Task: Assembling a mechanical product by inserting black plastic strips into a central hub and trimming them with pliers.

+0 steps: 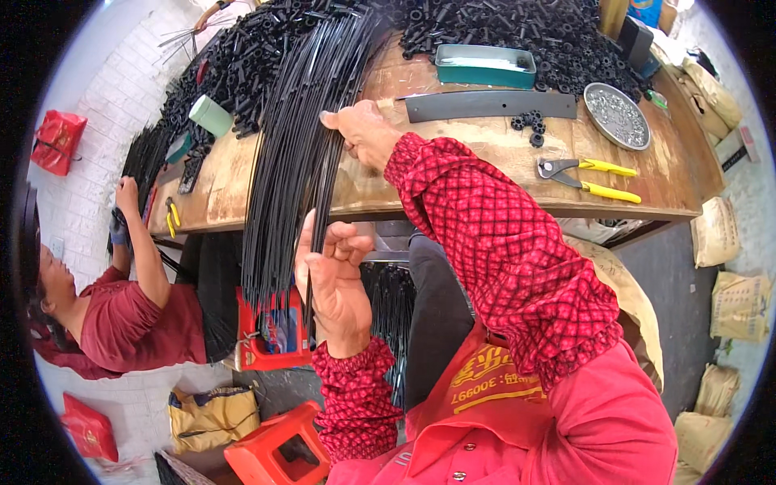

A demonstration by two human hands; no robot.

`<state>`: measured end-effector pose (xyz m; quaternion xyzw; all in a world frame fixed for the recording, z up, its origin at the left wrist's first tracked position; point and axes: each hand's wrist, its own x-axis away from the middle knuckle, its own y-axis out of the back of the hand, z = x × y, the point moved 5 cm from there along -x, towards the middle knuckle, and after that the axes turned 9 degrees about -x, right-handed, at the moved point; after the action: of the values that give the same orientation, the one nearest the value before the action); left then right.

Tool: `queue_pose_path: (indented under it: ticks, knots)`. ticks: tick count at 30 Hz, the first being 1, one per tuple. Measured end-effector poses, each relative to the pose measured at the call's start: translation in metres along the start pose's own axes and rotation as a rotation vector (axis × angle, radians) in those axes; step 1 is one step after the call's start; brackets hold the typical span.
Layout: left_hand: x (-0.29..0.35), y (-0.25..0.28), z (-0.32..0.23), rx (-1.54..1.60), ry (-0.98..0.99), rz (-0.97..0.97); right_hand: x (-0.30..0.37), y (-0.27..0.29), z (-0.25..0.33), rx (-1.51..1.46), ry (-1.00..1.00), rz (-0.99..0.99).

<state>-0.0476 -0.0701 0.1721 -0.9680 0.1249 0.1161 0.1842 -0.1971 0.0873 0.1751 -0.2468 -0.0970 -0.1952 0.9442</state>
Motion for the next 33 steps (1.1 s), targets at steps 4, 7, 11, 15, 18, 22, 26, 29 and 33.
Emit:
queue_pose_path:
  ticks: [4,7,11,15,18,22,26,29,33]
  knots:
    - [0.025,-0.030,0.001,0.260,0.235,0.067,-0.013,0.015,-0.003,0.162,0.116,-0.057]
    - [0.075,-0.063,0.009,0.295,0.606,0.373,-0.003,0.025,0.003,0.241,0.269,-0.110]
    - [0.112,-0.081,-0.072,0.003,0.127,1.133,0.007,0.010,0.012,0.271,0.292,0.034]
    - [0.035,-0.066,-0.112,-0.160,-0.165,0.875,-0.013,0.045,0.006,0.240,0.211,0.033]
    - [-0.036,-0.062,-0.121,-0.768,-0.235,0.247,-0.003,0.049,0.010,0.187,0.175,0.041]
    - [-0.131,-0.030,-0.071,-1.511,-0.525,0.231,-0.010,0.030,0.013,0.421,0.257,0.052]
    - [-0.159,-0.017,-0.027,-1.637,-0.497,0.313,-0.010,0.022,0.011,0.464,0.237,0.090]
    - [-0.166,-0.025,-0.002,-1.719,-0.566,0.420,-0.009,0.028,0.013,0.459,0.221,0.121]
    - [-0.179,-0.015,0.015,-1.766,-0.467,0.367,0.000,0.027,0.017,0.371,0.113,0.020]
